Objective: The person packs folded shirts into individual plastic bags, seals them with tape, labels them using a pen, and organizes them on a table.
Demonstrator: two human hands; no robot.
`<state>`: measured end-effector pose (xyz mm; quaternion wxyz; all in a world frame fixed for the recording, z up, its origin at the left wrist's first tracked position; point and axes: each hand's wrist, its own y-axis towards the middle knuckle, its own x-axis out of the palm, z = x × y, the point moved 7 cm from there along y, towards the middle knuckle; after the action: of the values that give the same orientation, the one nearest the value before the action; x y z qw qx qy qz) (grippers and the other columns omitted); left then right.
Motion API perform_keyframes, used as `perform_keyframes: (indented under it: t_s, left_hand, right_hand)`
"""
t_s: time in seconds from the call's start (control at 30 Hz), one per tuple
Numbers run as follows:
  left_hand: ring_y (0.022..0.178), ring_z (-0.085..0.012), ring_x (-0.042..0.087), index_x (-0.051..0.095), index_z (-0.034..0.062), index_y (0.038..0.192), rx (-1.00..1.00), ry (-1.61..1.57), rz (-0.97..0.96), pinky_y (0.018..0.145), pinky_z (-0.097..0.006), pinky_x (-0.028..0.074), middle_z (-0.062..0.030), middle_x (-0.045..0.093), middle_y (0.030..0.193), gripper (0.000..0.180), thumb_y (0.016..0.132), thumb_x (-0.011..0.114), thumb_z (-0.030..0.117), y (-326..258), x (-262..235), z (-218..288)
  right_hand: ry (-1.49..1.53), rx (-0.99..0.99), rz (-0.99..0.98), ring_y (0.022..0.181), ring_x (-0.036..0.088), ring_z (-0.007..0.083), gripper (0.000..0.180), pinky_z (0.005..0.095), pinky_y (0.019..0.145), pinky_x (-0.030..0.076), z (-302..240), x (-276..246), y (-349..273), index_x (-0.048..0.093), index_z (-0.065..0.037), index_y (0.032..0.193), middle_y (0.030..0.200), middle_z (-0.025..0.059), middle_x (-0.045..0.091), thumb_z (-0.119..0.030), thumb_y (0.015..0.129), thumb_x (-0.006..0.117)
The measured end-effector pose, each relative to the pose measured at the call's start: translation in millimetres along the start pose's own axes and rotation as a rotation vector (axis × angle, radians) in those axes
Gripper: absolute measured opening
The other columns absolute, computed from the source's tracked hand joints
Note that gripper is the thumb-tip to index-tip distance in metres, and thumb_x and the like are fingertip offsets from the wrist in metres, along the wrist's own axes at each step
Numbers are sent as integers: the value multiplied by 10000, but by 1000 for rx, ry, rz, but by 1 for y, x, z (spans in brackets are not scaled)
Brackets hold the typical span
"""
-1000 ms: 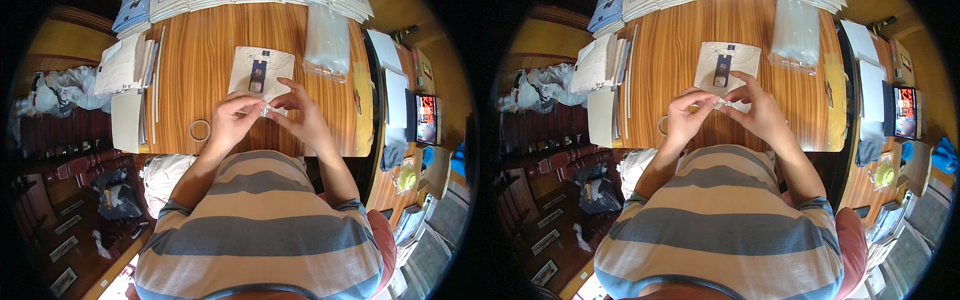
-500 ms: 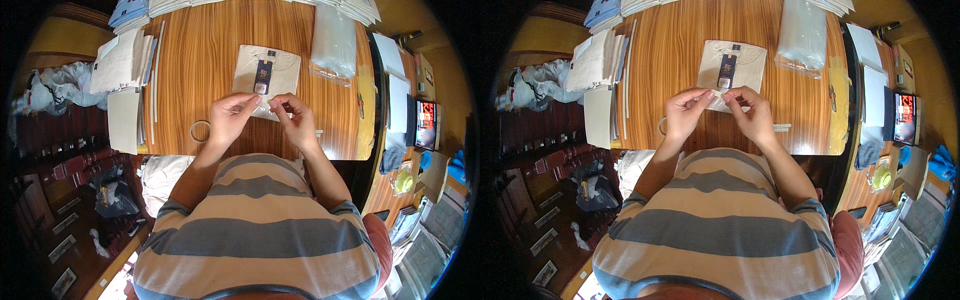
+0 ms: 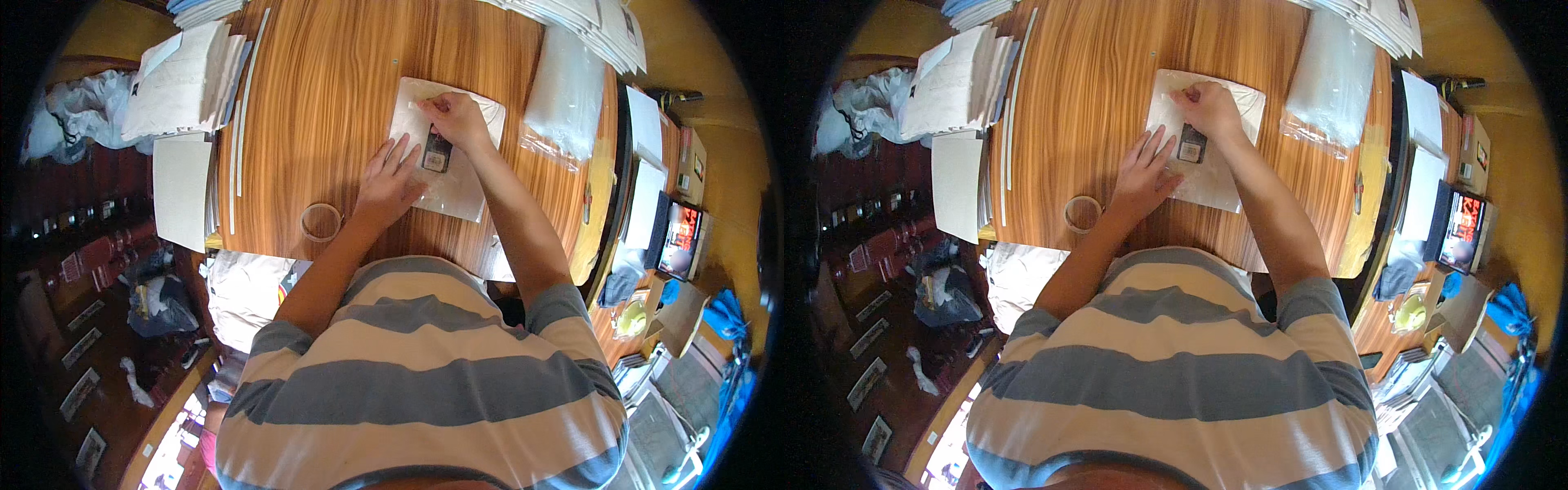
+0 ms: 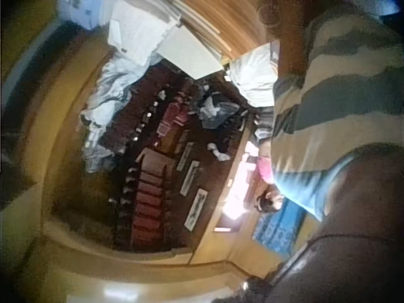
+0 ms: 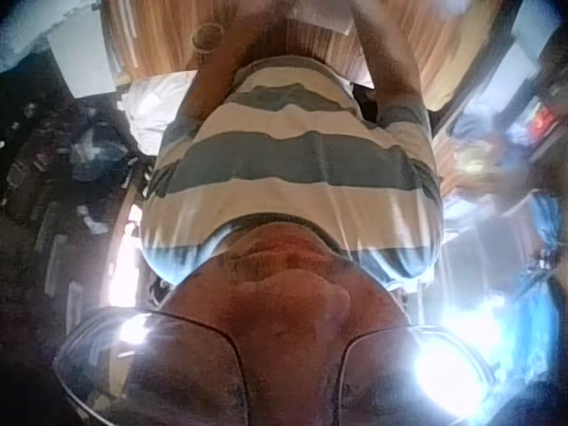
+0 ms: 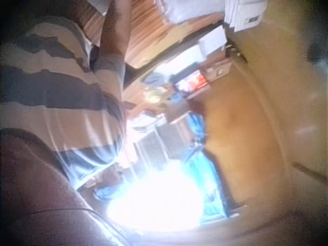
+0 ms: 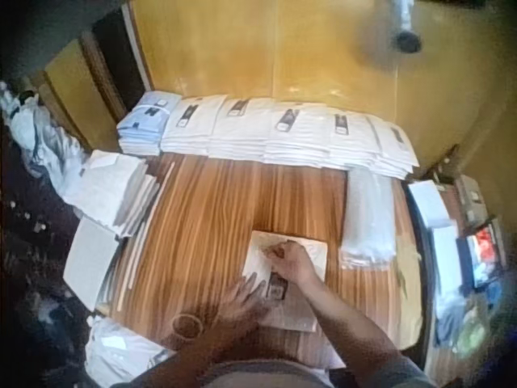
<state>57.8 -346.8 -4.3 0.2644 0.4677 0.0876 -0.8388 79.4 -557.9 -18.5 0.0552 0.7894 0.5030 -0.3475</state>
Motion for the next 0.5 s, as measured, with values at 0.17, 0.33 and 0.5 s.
perform_keyframes:
  t_s: [0.17,0.33,0.5]
  left_hand:
    - [1466,-417,394,496,156,1555,-133,-105,75,1209,-541,338,-151,393,1644,708,906,754,270,17,-22,-11]
    - [1490,-415,374,522,254,1546,-135,307,100,1220,-569,308,-108,388,1666,606,948,619,235,54,-23,-31]
    - [1499,-410,376,529,298,1545,-105,355,88,1216,-577,312,-75,414,1661,619,931,586,246,60,-16,-37]
  right_hand:
    - [-237,-40,-27,903,753,379,448,470,823,592,-6,8,6,818,-70,971,945,191,772,-505,910,727]
    - [-370,-15,-33,890,759,369,467,465,804,603,-18,9,2,820,-96,957,933,172,777,-551,899,732]
    - [-722,49,0,866,766,370,559,461,773,613,-26,-13,0,801,-75,926,880,197,770,-627,876,725]
